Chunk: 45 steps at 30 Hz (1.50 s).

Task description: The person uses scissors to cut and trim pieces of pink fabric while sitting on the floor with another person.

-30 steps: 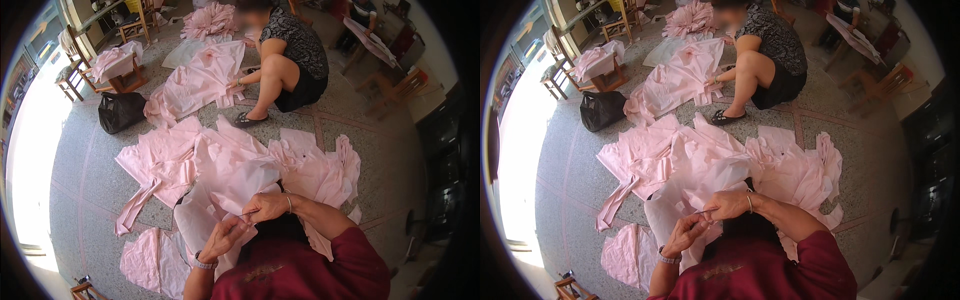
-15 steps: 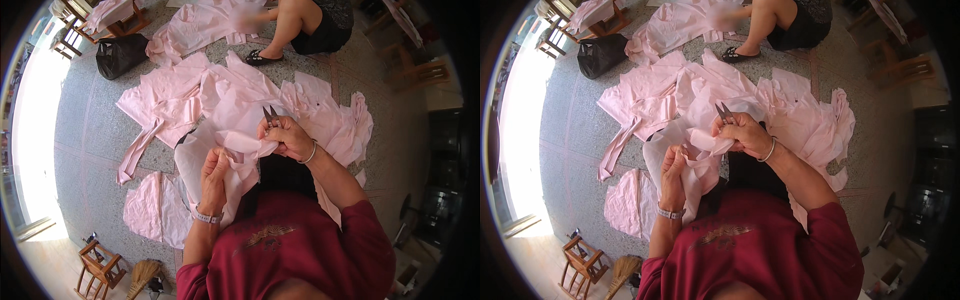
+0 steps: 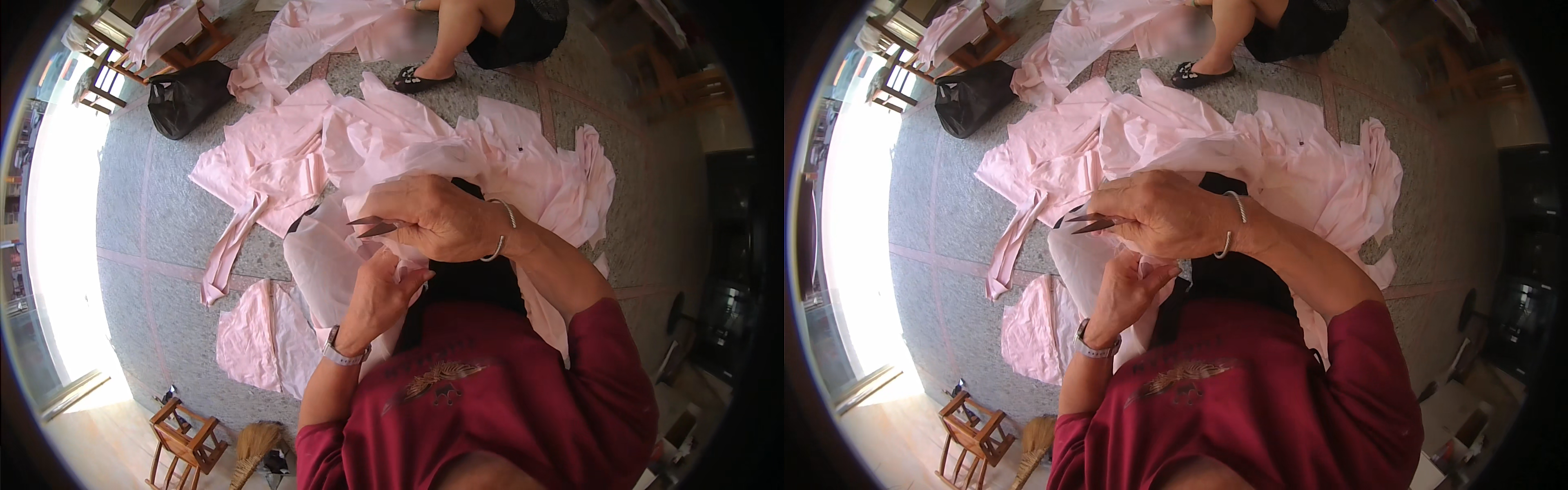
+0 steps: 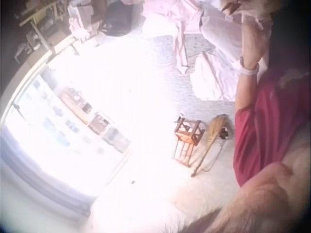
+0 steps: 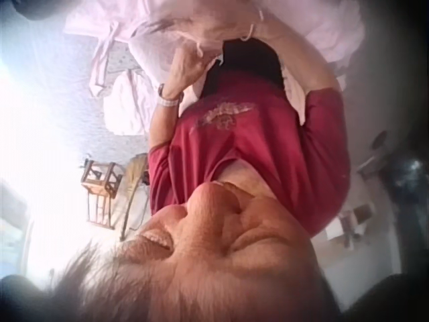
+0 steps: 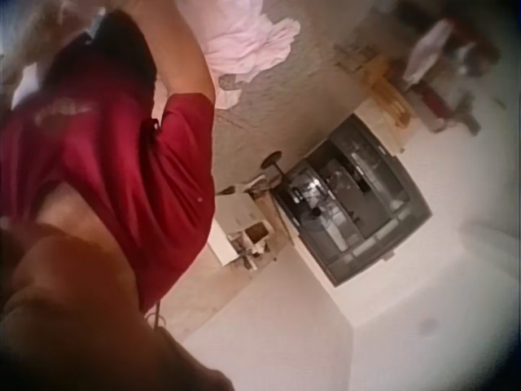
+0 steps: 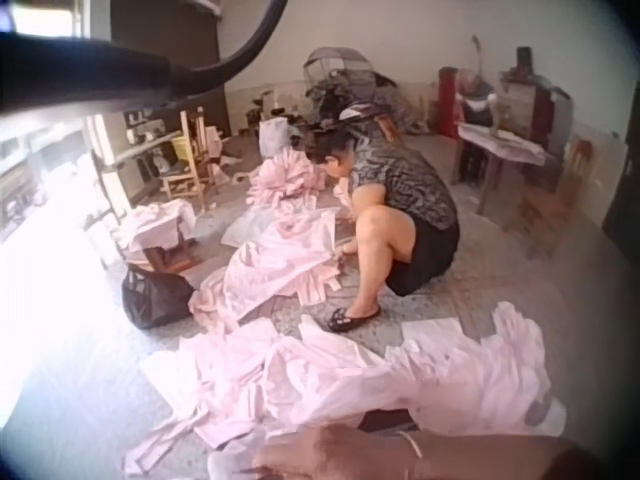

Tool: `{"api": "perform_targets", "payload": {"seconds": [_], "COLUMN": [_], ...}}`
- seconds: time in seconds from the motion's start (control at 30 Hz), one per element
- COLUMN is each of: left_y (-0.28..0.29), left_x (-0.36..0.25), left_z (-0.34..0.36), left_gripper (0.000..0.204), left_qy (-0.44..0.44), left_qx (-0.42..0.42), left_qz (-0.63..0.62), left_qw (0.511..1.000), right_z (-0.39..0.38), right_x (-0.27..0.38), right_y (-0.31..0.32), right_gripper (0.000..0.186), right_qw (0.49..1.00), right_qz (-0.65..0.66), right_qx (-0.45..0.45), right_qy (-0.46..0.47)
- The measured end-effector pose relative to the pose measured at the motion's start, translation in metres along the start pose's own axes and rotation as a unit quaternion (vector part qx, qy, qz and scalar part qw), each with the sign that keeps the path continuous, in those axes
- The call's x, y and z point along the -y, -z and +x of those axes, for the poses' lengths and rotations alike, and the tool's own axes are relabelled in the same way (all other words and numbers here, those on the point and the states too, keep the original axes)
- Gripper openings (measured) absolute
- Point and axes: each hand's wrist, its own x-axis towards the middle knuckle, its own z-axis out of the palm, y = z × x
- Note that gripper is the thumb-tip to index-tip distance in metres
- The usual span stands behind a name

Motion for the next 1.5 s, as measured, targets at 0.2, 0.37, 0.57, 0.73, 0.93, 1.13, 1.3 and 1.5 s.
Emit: {"api": "perform_targets", "payload": {"seconds": [0.2,0.37,0.57,0.73,0.93,1.13,1.3,1.5], "left_y": [0.006,0.019,0.028,0.03,0.026,0.027,0.025,0.02], "left_x": [-0.002,0.001,0.013,0.018,0.016,0.002,0.026,-0.013], "left_z": [-0.015,-0.048,-0.043,-0.038,-0.028,-0.033,-0.027,-0.029], "left_gripper": [0.017,0.029,0.046,0.049,0.048,0.04,0.035,0.036], "left_qy": [-0.186,0.127,0.105,0.097,0.056,0.051,0.03,0.025], "left_qx": [0.045,-0.032,-0.204,-0.211,-0.208,-0.218,-0.239,-0.241], "left_qz": [0.058,-0.345,-0.486,-0.533,-0.549,-0.484,-0.455,-0.485], "left_qw": [0.98,0.93,0.843,0.814,0.808,0.846,0.857,0.84], "right_z": [0.06,0.053,-0.038,-0.083,-0.064,-0.057,-0.064,-0.063], "right_x": [-0.003,-0.034,-0.037,-0.015,0.006,-0.012,-0.017,-0.011], "right_y": [-0.032,-0.023,0.005,-0.058,-0.065,-0.084,-0.082,-0.083], "right_gripper": [0.022,0.023,0.018,0.018,0.023,0.021,0.017,0.018], "right_qw": [0.962,0.975,0.907,0.92,0.956,0.962,0.95,0.957], "right_qz": [0.107,0.148,0.244,0.21,0.077,-0.021,-0.029,-0.026], "right_qx": [0.253,0.025,-0.178,-0.17,-0.22,-0.214,-0.261,-0.238], "right_qy": [0.002,-0.167,-0.295,-0.285,-0.177,-0.169,-0.17,-0.164]}}
